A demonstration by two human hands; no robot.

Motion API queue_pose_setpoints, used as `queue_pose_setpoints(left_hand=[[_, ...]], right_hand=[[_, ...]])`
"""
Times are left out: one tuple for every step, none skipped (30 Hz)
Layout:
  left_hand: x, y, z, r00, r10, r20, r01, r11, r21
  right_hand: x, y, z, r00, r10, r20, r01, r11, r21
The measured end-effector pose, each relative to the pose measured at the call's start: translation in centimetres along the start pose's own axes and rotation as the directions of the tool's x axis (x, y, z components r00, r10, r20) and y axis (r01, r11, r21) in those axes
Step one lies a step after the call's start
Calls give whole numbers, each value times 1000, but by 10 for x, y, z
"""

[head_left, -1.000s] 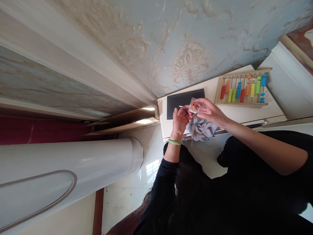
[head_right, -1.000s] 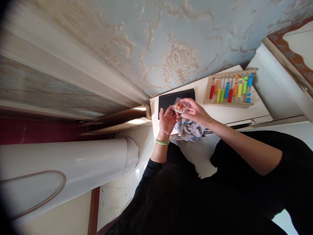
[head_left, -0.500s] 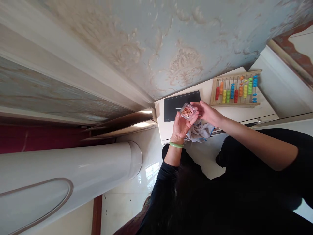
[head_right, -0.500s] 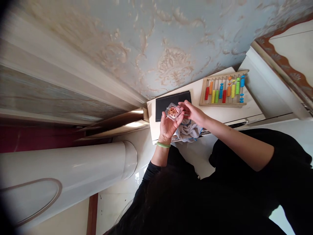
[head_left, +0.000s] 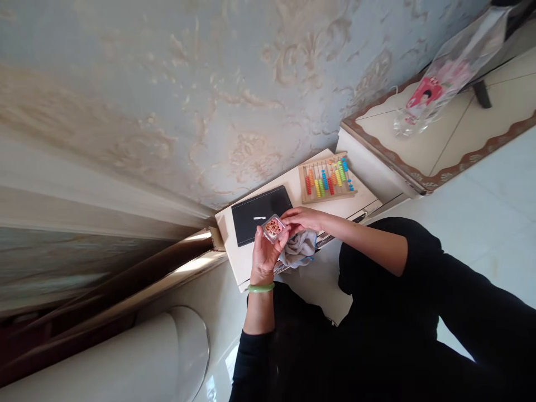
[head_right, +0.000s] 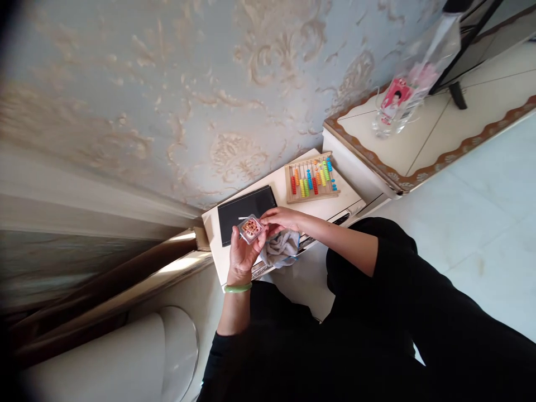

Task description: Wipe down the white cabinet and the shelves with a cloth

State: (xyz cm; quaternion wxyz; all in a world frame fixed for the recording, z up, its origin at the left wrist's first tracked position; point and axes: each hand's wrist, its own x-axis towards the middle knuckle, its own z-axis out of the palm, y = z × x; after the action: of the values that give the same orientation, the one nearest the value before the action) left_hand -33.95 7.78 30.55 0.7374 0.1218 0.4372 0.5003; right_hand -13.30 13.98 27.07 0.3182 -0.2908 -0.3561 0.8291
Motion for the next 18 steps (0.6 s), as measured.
queue_pose_setpoints(left_hand=[[0, 1, -1, 1000, -11, -3, 11, 1000, 17], [0, 2, -3, 1000, -19, -4, 19, 999, 32], [0, 2, -4, 1000, -24, -3, 24, 999, 44], [0, 2, -5, 1000, -28, 1, 28, 998, 56], [0, 2, -6, 999, -31, 9, 31, 997, 67], [0, 2, -6, 999, -35, 20, 33, 996, 78], [0, 2, -5, 999, -38, 33, 35, 996, 88], [0, 2, -4, 998, -43, 45, 38, 995, 95], [0, 2, -3, 997, -48, 55, 42, 994, 100], [-1, 1, -1, 997, -53, 62, 47, 994, 103], [-1, 1, 1, 996, -60, 66, 53, 993, 105], [-1, 1, 4, 995, -69, 69, 62, 992, 106], [-1, 1, 7, 994, -79, 71, 71, 992, 107], [-2, 0, 10, 993, -88, 73, 80, 991, 108], [-2, 0, 13, 993, -95, 75, 86, 990, 108], [-3, 0, 16, 992, -97, 76, 89, 990, 107], [-3, 0, 19, 992, -95, 77, 87, 991, 107], [-3, 1, 22, 993, -90, 76, 81, 991, 107]], right_hand=[[0, -2, -3, 1000, -5, 17, 5, 1000, -27], [0, -4, -5, 1000, -6, 31, 8, 998, -55], [0, -6, -8, 999, -4, 43, 8, 996, -86], [-1, -8, -9, 999, -5, 50, 10, 993, -119], [-1, -9, -11, 999, -10, 51, 17, 989, -149], [-2, -11, -13, 998, -19, 52, 27, 984, -175], [-3, -13, -14, 998, -27, 55, 37, 980, -197], [-5, -15, -15, 998, -33, 55, 44, 975, -219], [-6, -16, -16, 998, -39, 51, 50, 970, -240], [-7, -17, -17, 998, -48, 43, 57, 964, -261], [-8, -18, -17, 998, -58, 33, 65, 957, -283], [-9, -19, -18, 997, -74, 22, 77, 948, -307], [-9, -20, -18, 995, -95, 11, 93, 939, -332], [-9, -20, -18, 993, -121, 1, 113, 927, -357], [-10, -20, -18, 988, -153, -8, 137, 910, -390], [-10, -19, -19, 982, -188, -20, 162, 889, -428], [-10, -19, -19, 974, -224, -33, 183, 866, -465], [-11, -19, -19, 965, -260, -42, 205, 843, -498]])
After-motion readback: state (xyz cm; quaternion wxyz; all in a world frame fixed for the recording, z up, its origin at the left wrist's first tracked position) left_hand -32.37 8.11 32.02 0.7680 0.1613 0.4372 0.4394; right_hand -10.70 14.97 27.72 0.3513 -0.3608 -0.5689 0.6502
